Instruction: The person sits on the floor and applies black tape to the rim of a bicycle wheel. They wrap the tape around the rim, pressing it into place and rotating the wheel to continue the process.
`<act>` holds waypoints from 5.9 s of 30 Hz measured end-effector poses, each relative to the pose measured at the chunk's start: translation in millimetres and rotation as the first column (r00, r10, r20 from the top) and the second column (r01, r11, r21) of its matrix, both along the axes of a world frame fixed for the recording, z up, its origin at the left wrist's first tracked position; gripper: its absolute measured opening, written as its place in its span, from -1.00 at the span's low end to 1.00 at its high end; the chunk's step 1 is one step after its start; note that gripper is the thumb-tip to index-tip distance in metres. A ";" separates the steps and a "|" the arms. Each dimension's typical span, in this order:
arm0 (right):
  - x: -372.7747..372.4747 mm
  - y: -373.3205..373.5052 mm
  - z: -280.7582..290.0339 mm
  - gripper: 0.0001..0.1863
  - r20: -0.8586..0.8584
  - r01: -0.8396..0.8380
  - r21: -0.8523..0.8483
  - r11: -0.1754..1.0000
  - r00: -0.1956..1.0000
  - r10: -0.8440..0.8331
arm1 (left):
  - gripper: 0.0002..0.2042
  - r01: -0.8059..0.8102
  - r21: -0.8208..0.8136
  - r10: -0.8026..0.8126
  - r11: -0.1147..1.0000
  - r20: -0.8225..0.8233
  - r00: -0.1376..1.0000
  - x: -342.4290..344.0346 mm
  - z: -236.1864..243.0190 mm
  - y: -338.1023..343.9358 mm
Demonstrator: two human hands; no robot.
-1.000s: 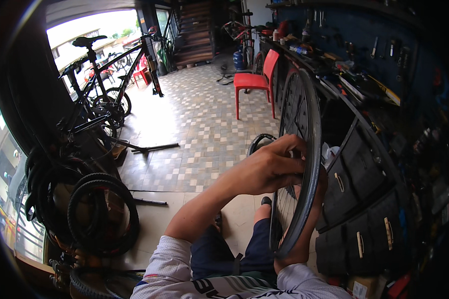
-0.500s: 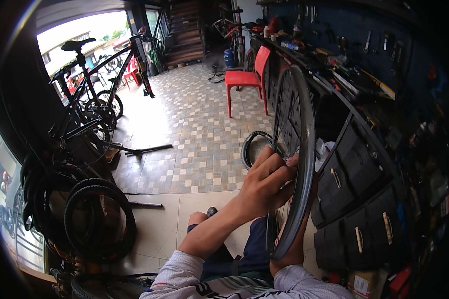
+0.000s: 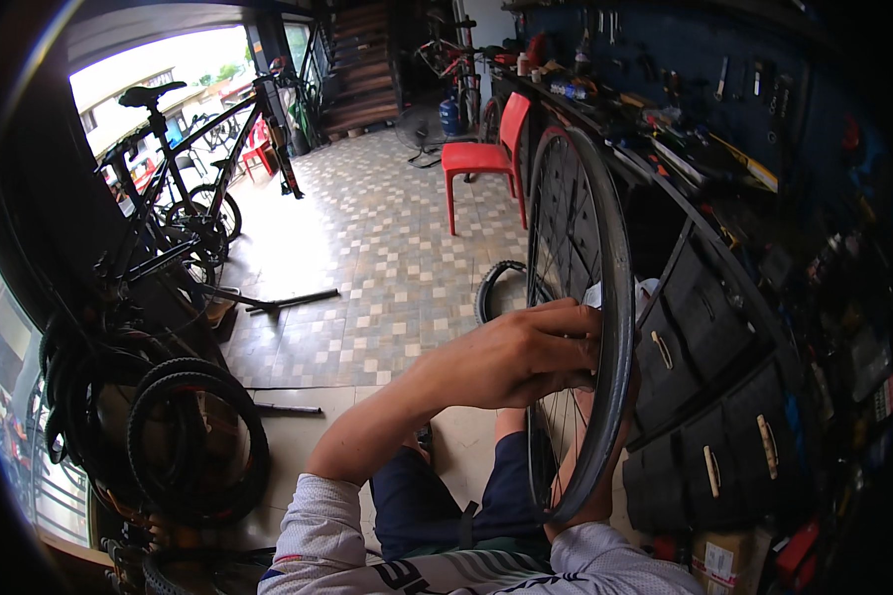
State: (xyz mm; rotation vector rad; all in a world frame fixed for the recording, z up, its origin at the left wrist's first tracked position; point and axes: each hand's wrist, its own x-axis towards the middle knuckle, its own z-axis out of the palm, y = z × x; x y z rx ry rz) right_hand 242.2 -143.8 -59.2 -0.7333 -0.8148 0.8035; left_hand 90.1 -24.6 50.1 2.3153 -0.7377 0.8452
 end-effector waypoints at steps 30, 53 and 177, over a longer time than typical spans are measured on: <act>-21.5 -0.1 -12.4 -0.65 0.254 0.319 0.056 0.946 0.912 -0.323 | -0.63 -0.510 -0.340 0.612 0.790 0.486 0.624 14.2 -47.9 -60.2; -22.8 0.0 5.6 -0.61 0.013 0.337 0.136 0.932 0.940 -0.342 | -0.77 -0.110 0.028 0.112 0.994 -0.052 0.992 14.2 10.7 -3.9; 23.3 -24.8 -19.0 -0.44 0.194 0.150 0.606 0.781 0.924 -0.329 | -0.68 -0.266 -0.493 0.510 0.828 0.468 0.721 30.4 -82.0 -124.0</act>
